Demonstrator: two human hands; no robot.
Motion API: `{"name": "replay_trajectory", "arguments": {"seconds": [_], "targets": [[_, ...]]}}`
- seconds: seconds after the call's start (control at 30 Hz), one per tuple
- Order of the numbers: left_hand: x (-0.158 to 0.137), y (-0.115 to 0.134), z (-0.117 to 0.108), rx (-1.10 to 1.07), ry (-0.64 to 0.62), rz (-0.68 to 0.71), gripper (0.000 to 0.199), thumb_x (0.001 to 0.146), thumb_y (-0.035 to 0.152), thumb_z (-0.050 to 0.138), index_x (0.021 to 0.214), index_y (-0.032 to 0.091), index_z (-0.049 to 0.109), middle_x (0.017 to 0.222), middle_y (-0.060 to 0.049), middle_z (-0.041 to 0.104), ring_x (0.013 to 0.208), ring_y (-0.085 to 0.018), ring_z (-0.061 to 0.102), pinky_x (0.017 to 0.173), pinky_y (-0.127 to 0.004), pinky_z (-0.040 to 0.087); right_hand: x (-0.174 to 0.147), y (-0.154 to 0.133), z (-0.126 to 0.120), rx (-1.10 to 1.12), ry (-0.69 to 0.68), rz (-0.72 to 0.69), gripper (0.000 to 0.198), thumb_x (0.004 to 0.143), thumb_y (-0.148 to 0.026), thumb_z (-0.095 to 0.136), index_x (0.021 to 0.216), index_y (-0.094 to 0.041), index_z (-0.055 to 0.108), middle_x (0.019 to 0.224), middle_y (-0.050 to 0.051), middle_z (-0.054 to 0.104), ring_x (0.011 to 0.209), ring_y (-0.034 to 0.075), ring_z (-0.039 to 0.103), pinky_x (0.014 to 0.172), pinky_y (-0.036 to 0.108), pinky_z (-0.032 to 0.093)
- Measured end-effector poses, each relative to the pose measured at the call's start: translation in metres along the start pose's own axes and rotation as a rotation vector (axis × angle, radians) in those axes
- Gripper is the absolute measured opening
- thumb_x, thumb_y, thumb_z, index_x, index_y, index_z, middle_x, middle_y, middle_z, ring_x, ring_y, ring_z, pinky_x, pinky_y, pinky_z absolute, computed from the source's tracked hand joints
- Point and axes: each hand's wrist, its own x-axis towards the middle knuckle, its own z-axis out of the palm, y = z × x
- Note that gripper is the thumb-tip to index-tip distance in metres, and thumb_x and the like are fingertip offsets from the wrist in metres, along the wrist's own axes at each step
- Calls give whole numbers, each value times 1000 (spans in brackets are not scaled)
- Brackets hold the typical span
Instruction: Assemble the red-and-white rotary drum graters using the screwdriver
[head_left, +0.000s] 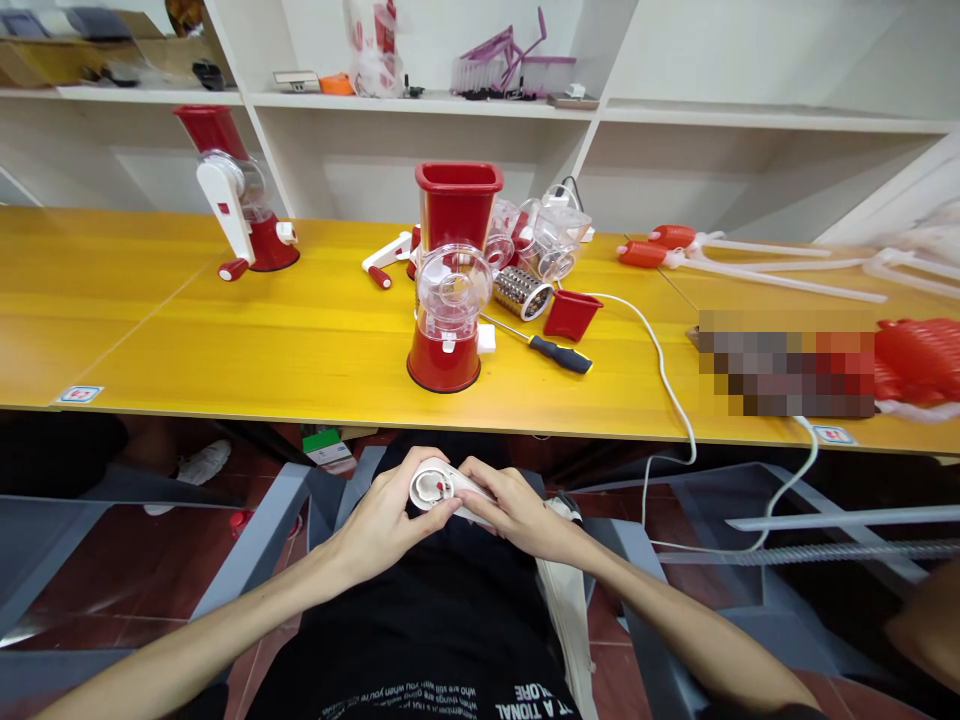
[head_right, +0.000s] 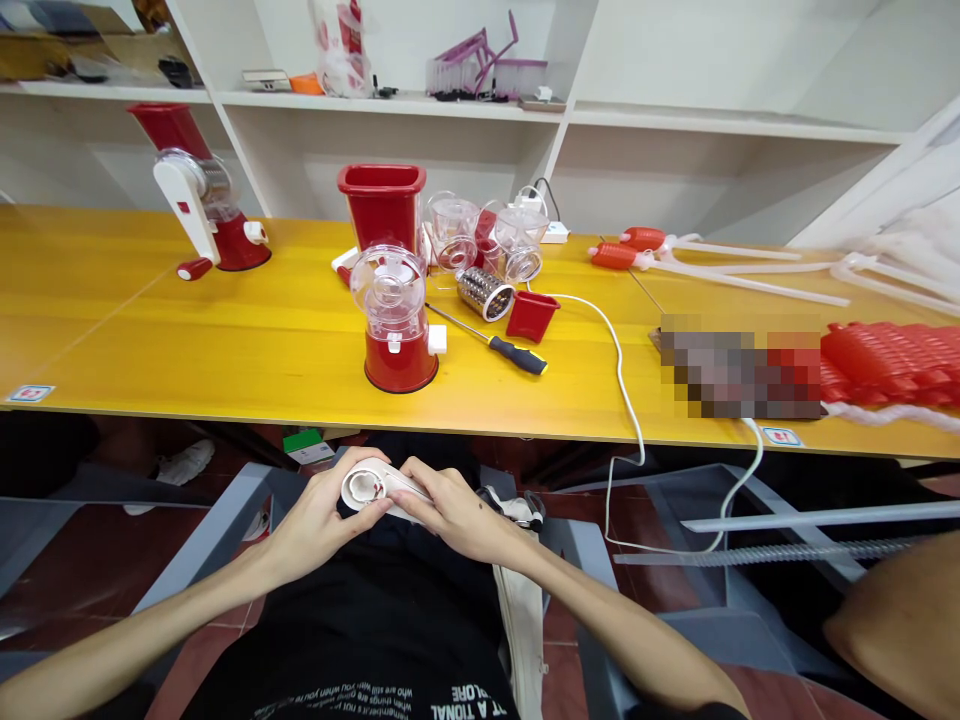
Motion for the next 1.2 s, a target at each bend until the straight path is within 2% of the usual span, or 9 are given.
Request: {"name": "replay_trajectory", "arguments": {"seconds": [0.13, 0.4, 0.53, 0.63, 0.7, 0.77, 0.87, 1.1, 1.2], "targets": [[1, 1, -1, -8, -7, -15, 27, 95, 41, 58, 113, 22, 52, 93, 1, 61, 80, -13, 58, 72, -22, 47, 0, 3, 2, -3, -19, 26, 38, 102, -54, 38, 93, -18, 48, 64, -6, 45, 53, 7, 43, 53, 20, 29], [1, -3, 2, 13, 25, 24, 33, 90, 35, 63, 117, 22, 50, 98, 0, 63, 83, -13, 61, 75, -24, 49, 0, 2, 5, 16, 17, -39, 33, 102, -49, 41, 94, -18, 47, 69, -5, 47, 58, 6, 42, 56, 19, 32], [3, -3, -5, -4, -23, 103, 53, 83, 32, 72, 128, 22, 48, 114, -4, 65, 99, -18, 65, 88, -29, 52, 0, 3, 3, 342, -148, 74, 40, 100, -58, 39, 98, -19, 44, 68, -4, 54, 46, 6, 47, 43, 17, 34], [5, -4, -12, -59, -83, 167, 42, 81, 30, 74, 118, 21, 57, 110, -4, 67, 96, -18, 66, 87, -29, 52, 0, 4, 3, 451, -254, 116, 44, 100, -60, 35, 103, -18, 45, 73, -1, 60, 46, 8, 54, 41, 18, 38], [7, -7, -14, -79, -83, 172, 35, 81, 32, 75, 111, 19, 60, 104, -3, 68, 90, -17, 66, 83, -27, 52, 0, 4, 3, 334, -162, 42, 41, 100, -56, 39, 108, -17, 49, 82, 2, 65, 57, 10, 61, 50, 20, 47], [7, -10, -14, -81, -37, 156, 36, 81, 36, 76, 109, 19, 61, 102, -3, 68, 89, -17, 65, 81, -27, 52, 0, 2, 2, 138, 10, -90, 37, 99, -49, 49, 115, -16, 51, 98, 6, 68, 78, 12, 65, 69, 24, 53], [8, -14, -10, -78, 18, 125, 39, 81, 41, 75, 110, 19, 61, 104, -4, 68, 91, -17, 65, 83, -28, 52, -1, 1, 1, -71, 155, -233, 38, 96, -44, 58, 122, -17, 52, 112, 9, 67, 97, 16, 65, 87, 27, 52], [8, -20, -7, -183, 37, 78, 41, 82, 41, 76, 114, 20, 60, 104, -3, 67, 90, -16, 64, 80, -25, 52, -3, 9, 9, -389, 286, -356, 40, 100, -41, 49, 132, -16, 50, 117, 14, 69, 100, 20, 70, 82, 29, 57], [10, -23, -6, -244, 11, 58, 46, 80, 43, 77, 117, 20, 61, 109, -6, 67, 95, -18, 65, 81, -26, 54, -4, 13, 12, -420, 362, -374, 42, 101, -42, 47, 133, -15, 52, 113, 14, 71, 96, 20, 72, 81, 29, 59]]}}
